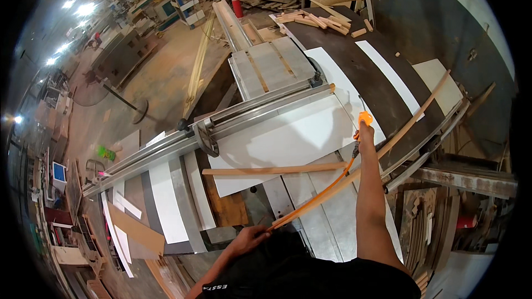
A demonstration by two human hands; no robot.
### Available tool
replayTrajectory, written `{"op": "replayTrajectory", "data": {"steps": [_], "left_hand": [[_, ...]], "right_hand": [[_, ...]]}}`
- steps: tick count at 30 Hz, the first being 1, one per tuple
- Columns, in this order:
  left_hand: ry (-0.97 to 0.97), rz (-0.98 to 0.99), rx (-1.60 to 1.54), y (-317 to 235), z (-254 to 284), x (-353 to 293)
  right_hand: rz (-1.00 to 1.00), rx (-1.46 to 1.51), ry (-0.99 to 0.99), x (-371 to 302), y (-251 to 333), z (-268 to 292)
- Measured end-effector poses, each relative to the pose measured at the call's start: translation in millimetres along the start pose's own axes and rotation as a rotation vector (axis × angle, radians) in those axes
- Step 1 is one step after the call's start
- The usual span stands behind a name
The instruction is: The person uses a table saw to cut long wooden dowels into shorter pieces. They feed the dowels through the saw one by one, collect the cut pieces, and stack them on the table. The person also retrieves a new bundle of dowels from a plastic-wrapped stack to continue the cutting process.
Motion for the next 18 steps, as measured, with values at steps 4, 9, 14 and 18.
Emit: {"op": "replayTrajectory", "data": {"steps": [4, 9, 14, 18], "left_hand": [[-0.019, -0.011, -0.027, 25.6, -6.4, -7.9], [-0.019, -0.113, -0.039, 48.8, -11.6, -23.8], [-0.075, -0.118, -0.037, 80.2, -13.3, -59.8], [-0.042, -0.158, -0.011, 102.6, -12.7, -96.4]], "right_hand": [[0.035, 0.026, -0.052, -22.7, -8.2, 15.1], [0.106, 0.055, -0.167, -56.1, -15.0, 47.6], [0.04, 0.454, -0.349, -158.3, -21.5, 49.7], [0.063, 0.862, 0.001, -213.0, -45.7, 57.8]]}}
Point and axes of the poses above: each hand's wrist, its own x-axis towards the middle knuckle, its own z-axis out of the back of the hand, y = z × x, the point moved 2 cm from there along x, towards the middle knuckle, and after that the axes turned 10 degrees about -z, right-handed, at the moved point
